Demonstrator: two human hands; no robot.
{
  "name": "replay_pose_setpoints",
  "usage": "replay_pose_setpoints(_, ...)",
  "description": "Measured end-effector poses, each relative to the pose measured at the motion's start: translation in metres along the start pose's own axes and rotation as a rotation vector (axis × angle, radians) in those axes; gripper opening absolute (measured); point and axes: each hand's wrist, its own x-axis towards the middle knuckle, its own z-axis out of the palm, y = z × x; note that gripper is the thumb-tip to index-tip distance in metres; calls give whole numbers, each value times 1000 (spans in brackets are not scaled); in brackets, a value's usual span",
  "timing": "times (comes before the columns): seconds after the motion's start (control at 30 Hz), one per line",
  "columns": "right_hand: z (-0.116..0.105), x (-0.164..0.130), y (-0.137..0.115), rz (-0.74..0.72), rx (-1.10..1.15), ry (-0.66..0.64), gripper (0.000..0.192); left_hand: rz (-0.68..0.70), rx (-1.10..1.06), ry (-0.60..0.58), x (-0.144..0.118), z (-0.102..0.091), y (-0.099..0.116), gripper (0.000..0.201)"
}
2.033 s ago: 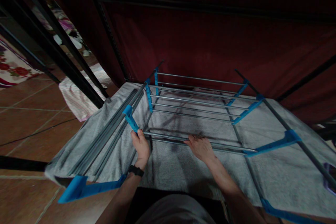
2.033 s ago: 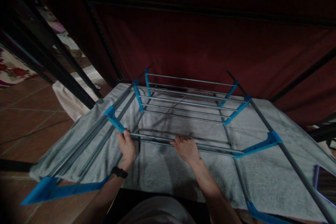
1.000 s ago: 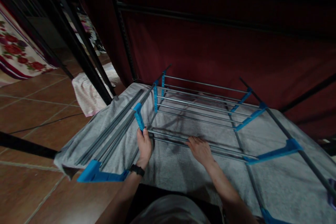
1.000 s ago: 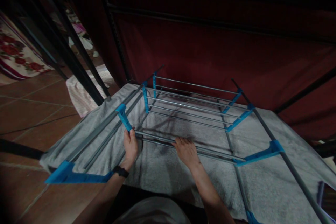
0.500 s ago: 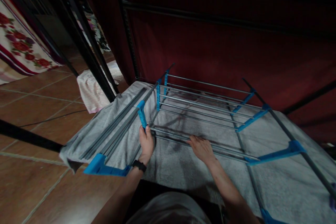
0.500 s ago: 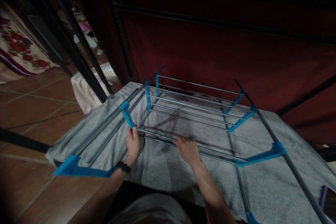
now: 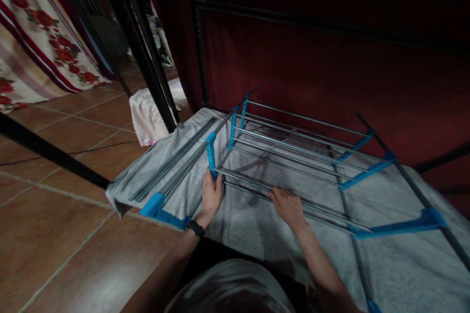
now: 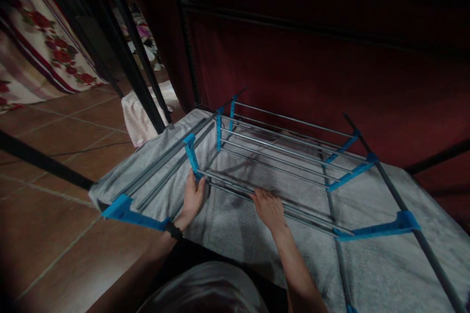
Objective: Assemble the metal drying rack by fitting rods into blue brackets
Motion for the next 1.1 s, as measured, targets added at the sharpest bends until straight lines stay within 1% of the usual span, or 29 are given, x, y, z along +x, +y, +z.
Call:
replay_pose_setpoints(0.07, 2, -1, 1, -3, -1, 17, 37, 39, 84, -27, -10, -5, -3, 68)
replay_pose_setpoints(0.13, 3, -2, 1, -9, -3, 32, 38, 78, 146, -51, -22, -12, -4, 68)
replay_pose_setpoints(0.23, 5, -2, 2, -21, -12, 50, 39, 136, 176, -122, -42, -26, -2, 53)
replay_pose_setpoints(0.3, 6, -2, 2, -30, -19, 56, 41, 152, 168, -209, -57, -38, -1, 43)
replay_pose_setpoints(0.37, 7, -2, 3, -34, -21, 56, 41, 144, 158, -308, -72, -53, -3, 38)
replay_pose_setpoints(0.47, 7, -3, 3, -34, -19, 45, 42, 158, 159, -425, -96, -81, -12, 34)
replay_pose_setpoints(0.53, 7, -3, 3, -30, -16, 43, 42, 164, 180, -438, -114, -106, -21, 33)
replay_pose_setpoints(0.67, 9, -3, 3, -27, -22, 60, 40, 53, 231, -530, -143, -160, -38, 30)
replay_pose_setpoints(0.7, 9, -3, 3, -28, -25, 67, 40, 16, 244, -530, -147, -173, -43, 29)
replay_pose_setpoints(0.73, 9, -3, 3, -31, -27, 74, 40, -21, 261, -505, -150, -185, -48, 29)
replay_pose_setpoints(0.77, 9, -3, 3, -36, -26, 81, 40, -51, 283, -446, -149, -195, -53, 28)
replay_pose_setpoints(0.83, 10, -3, 3, -44, -21, 95, 40, -89, 339, -253, -143, -210, -63, 25)
replay_pose_setpoints(0.9, 11, -4, 4, -45, -18, 104, 40, -102, 392, -47, -127, -219, -69, 23)
replay_pose_setpoints(0.93, 11, -4, 4, -42, -18, 106, 40, -101, 409, 31, -118, -220, -71, 23)
replay_pose_setpoints(1.0, 12, -4, 4, -36, -17, 104, 41, -89, 425, 119, -95, -218, -72, 24)
replay_pose_setpoints(1.07, 13, -4, 4, -31, -15, 98, 42, -57, 432, 142, -72, -212, -71, 27)
replay_pose_setpoints(1.1, 13, -4, 4, -30, -14, 92, 42, -36, 434, 136, -60, -208, -70, 29)
